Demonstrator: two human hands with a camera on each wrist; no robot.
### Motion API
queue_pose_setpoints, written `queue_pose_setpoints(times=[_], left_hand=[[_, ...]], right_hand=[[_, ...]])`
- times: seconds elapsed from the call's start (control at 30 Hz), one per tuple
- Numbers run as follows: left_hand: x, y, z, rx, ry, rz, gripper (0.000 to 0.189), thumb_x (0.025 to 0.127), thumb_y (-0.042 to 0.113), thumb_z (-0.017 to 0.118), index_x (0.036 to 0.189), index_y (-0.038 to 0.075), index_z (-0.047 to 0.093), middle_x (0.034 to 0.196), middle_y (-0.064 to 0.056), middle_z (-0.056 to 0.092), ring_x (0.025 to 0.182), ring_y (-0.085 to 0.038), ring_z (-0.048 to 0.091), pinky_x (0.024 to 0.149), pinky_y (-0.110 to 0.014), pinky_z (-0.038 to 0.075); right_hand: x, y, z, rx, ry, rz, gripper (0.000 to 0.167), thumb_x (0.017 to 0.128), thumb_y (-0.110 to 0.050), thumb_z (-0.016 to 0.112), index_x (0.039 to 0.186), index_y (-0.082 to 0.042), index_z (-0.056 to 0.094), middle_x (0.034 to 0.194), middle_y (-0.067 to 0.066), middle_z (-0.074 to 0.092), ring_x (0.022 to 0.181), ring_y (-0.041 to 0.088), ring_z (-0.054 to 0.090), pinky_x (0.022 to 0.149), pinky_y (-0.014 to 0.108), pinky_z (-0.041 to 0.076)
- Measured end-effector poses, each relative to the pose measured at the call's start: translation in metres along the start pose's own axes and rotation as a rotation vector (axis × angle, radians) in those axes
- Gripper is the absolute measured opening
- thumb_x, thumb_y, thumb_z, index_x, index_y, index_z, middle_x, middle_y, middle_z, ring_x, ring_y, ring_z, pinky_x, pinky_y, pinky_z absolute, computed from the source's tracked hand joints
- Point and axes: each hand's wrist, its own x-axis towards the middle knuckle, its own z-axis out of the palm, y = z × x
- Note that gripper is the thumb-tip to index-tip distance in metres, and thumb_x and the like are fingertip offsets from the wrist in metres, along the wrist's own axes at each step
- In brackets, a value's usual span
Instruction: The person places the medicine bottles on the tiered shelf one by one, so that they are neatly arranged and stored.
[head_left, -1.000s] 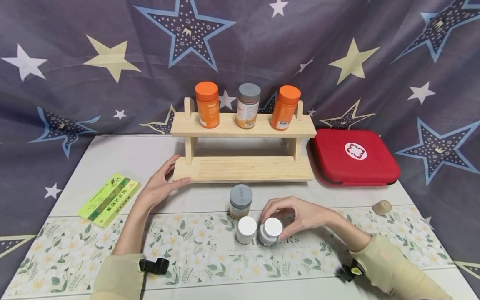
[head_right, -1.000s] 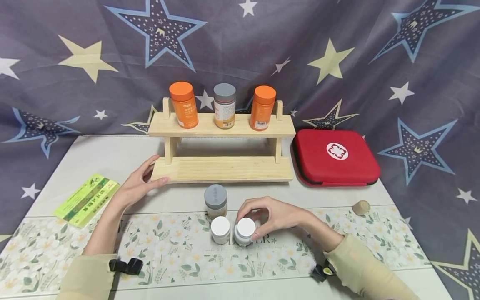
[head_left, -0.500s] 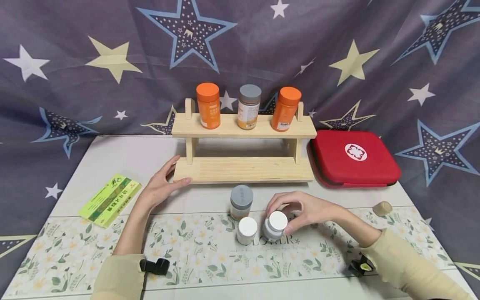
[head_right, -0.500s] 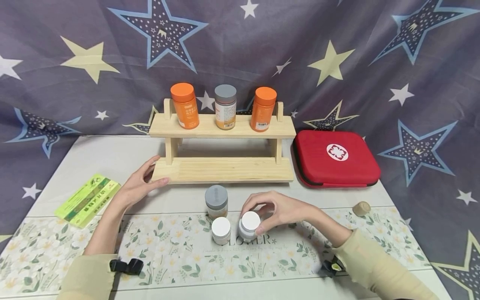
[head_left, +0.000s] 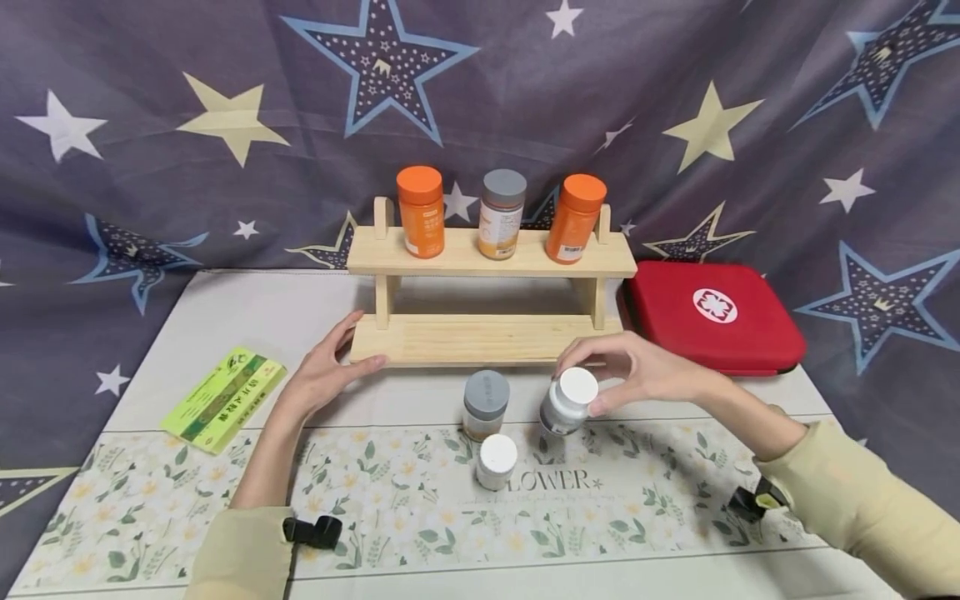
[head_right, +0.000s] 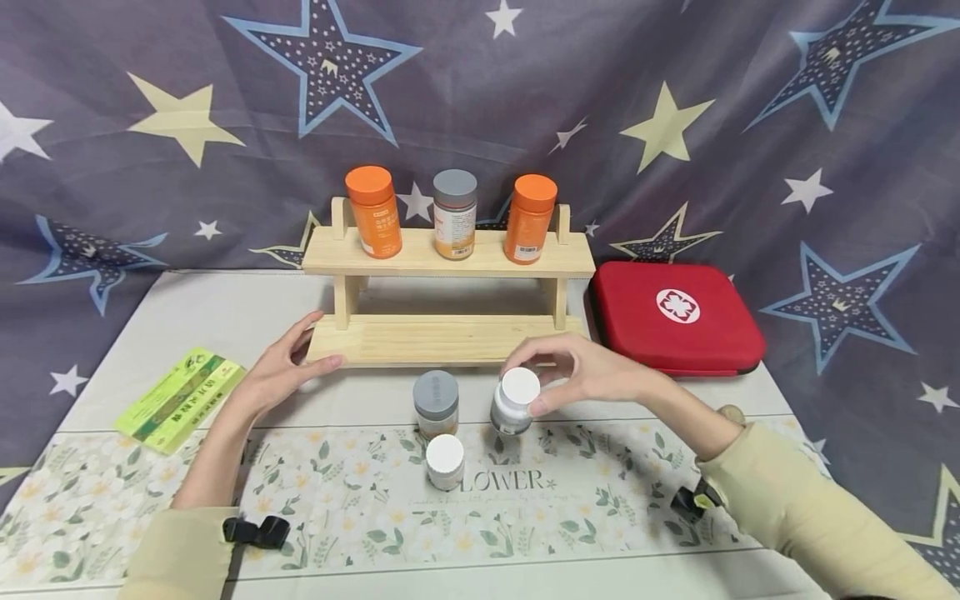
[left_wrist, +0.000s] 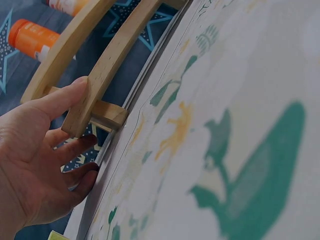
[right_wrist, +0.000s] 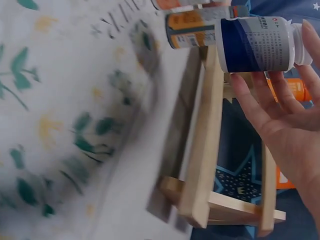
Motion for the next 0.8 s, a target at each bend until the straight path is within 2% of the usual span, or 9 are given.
queue_pose_setpoints(times=[0.23, 0.37, 0.57, 0.8], left_hand=[[0.000, -0.001, -0.001, 0.003, 0.004, -0.009, 0.107, 0.089, 0.048, 0.078, 0.168, 0.023, 0.010, 0.172, -0.017, 0.022, 0.160, -0.041, 0.018, 0.132, -0.058, 0.017], [-0.001, -0.001, -0.002, -0.004, 0.002, -0.014, 0.107, 0.089, 0.048, 0.078, 0.168, 0.023, 0.010, 0.172, -0.017, 0.022, 0.160, -0.041, 0.018, 0.132, -0.057, 0.017], [0.000, 0.000, -0.001, 0.000, -0.001, -0.008, 0.107, 0.090, 0.047, 0.078, 0.168, 0.022, 0.009, 0.172, -0.019, 0.022, 0.160, -0.042, 0.017, 0.132, -0.057, 0.018], [0.001, 0.001, 0.000, -0.004, -0.004, 0.003, 0.106, 0.090, 0.046, 0.078, 0.168, 0.021, 0.010, 0.171, -0.018, 0.024, 0.160, -0.041, 0.018, 0.132, -0.057, 0.018]], right_hand=[[0.017, -0.018, -0.018, -0.014, 0.046, 0.024, 0.045, 0.084, 0.003, 0.078, 0.126, -0.007, 0.066, 0.125, 0.005, 0.068, 0.114, 0.021, 0.063, 0.099, 0.037, 0.062], [0.028, -0.028, -0.025, -0.030, 0.084, 0.046, 0.046, 0.083, 0.002, 0.081, 0.126, -0.006, 0.066, 0.122, 0.002, 0.070, 0.110, 0.018, 0.064, 0.096, 0.033, 0.062], [0.047, -0.037, -0.033, -0.005, 0.116, 0.031, 0.045, 0.085, 0.003, 0.078, 0.128, 0.001, 0.064, 0.117, 0.000, 0.071, 0.104, 0.016, 0.066, 0.092, 0.029, 0.061], [0.070, -0.042, -0.036, 0.001, 0.181, 0.025, 0.043, 0.086, 0.002, 0.077, 0.127, 0.001, 0.065, 0.113, -0.003, 0.071, 0.104, 0.017, 0.065, 0.095, 0.030, 0.059]])
